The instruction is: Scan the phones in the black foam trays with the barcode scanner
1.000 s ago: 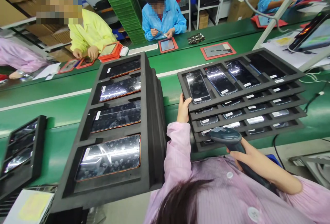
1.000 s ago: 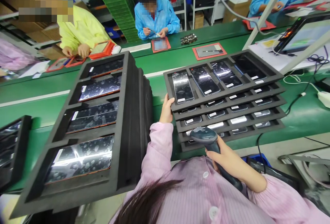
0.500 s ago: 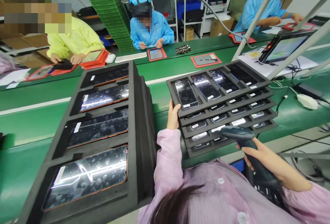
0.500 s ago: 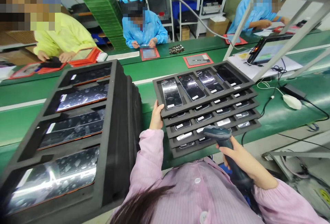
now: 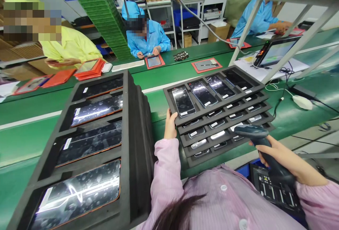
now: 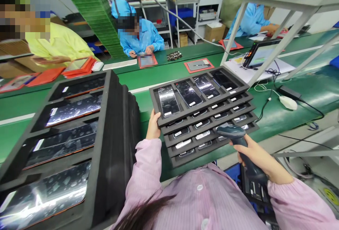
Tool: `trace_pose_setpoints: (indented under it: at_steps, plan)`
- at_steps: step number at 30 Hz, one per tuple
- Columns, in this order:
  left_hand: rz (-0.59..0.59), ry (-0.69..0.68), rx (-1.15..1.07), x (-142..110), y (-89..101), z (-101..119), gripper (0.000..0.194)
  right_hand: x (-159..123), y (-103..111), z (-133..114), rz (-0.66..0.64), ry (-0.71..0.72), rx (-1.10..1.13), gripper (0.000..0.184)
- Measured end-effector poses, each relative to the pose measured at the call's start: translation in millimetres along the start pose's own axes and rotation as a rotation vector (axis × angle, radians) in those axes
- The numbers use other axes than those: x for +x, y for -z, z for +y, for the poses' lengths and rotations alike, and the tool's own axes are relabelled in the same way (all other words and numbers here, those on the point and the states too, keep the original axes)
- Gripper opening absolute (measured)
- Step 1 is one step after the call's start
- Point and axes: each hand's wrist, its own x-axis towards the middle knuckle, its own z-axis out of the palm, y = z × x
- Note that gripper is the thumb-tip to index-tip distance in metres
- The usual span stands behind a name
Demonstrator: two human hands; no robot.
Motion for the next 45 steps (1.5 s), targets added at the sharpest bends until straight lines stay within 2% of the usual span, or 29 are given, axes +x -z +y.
trace_pose_setpoints:
  at_steps: [5, 10, 14, 19, 23, 31, 41, 45]
  plan:
    - [0.015, 0.001, 0.004, 1.8, 1.9, -1.0, 0.053, 6.2, 16.9, -2.6, 0.009, 0.002, -0.023, 0.045]
    - [0.063, 0.004, -0.022, 0.6, 0.0, 0.2, 0.048, 21.7, 29.6, 4.7, -0.045, -0.065, -0.053, 0.056]
    - [0.116, -0.002, -0.014, -2.9, -2.7, 2.6, 0.041, 27.9, 56.1, 5.3, -0.119, -0.037, -0.06, 0.053]
    - [0.155, 0.007, -0.004, -6.8, -7.0, 5.9, 0.03, 32.1, 96.3, -0.1, -0.022, -0.006, -0.041, 0.049]
    - [0.196, 0.024, -0.015, -11.2, -12.4, 10.2, 0.034, 40.6, 113.9, 1.4, -0.031, -0.001, -0.047, 0.045]
    - [0.294, 0.087, -0.019, -22.6, -25.7, 18.6, 0.025, 61.5, 126.3, 17.3, -0.155, -0.025, -0.028, 0.056]
    - [0.306, 0.112, 0.048, -19.2, -13.8, 14.8, 0.017, 57.2, 126.6, 31.6, -0.173, -0.067, 0.0, 0.054]
    - [0.297, 0.1, 0.082, -19.4, -14.3, 13.5, 0.018, 48.8, 120.1, 37.3, -0.15, -0.092, -0.01, 0.045]
